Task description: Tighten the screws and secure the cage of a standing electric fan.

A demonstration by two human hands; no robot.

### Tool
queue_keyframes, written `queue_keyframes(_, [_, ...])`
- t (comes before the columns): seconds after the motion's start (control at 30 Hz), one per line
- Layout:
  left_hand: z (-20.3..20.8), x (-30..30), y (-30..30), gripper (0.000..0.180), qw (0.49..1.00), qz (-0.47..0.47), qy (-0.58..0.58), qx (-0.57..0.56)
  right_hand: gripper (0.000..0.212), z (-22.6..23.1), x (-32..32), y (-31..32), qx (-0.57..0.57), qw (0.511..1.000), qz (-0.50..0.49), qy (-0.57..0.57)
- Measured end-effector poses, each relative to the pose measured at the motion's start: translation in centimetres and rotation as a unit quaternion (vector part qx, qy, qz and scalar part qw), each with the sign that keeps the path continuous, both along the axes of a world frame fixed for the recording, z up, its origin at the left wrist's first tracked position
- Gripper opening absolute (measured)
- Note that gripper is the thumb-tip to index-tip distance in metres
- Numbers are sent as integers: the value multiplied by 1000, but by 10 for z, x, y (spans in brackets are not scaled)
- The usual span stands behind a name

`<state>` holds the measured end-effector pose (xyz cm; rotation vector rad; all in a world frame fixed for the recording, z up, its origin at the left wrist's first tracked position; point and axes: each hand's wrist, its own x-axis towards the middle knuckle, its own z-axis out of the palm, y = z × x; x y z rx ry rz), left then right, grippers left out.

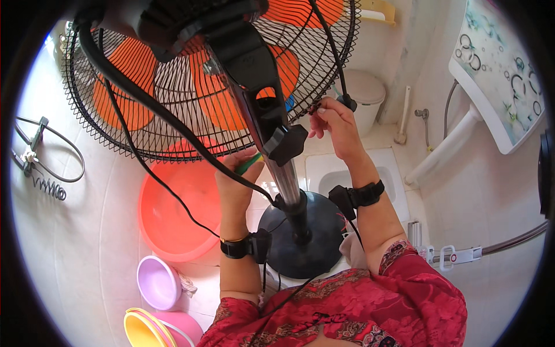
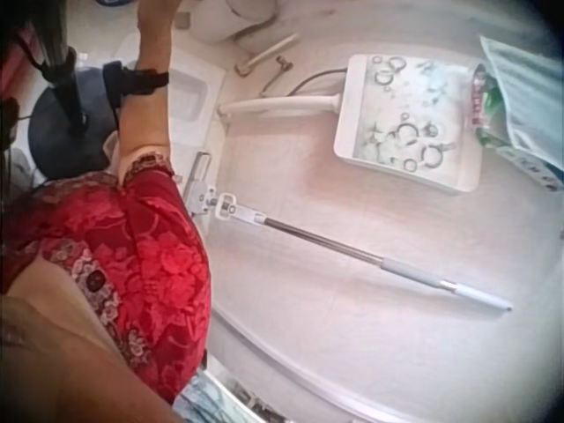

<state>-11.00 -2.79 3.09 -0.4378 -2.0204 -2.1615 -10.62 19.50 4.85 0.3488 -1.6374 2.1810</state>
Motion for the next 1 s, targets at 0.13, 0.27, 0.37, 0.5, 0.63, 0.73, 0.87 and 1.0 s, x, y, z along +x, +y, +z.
queue_keyframes(0.13, [-2,-1,0,26,1000,-1,0,-21,15,1,0,1,-10,1000,14,-8])
queue_keyframes(0.27, [-8,-4,-4,22,995,-39,-48,78,15,5,1,-3,-26,999,-5,-21])
queue_keyframes(0.37, [-7,-7,-13,16,985,-53,-92,137,16,7,1,-3,14,999,-29,-17])
queue_keyframes(0.5, [2,2,-4,11,959,-72,-135,237,17,5,1,1,23,999,-13,-20])
queue_keyframes(0.63, [5,5,-1,9,951,-101,-134,260,17,6,2,-1,-7,1000,6,-26])
queue_keyframes(0.73, [5,6,-1,7,949,-88,-149,262,17,6,4,-3,-8,999,14,-36])
queue_keyframes(0.87, [0,1,1,4,947,-47,-162,274,19,6,4,-5,2,999,28,-28])
queue_keyframes(1.0, [0,1,3,4,938,-58,-168,296,20,6,6,-6,6,999,24,-33])
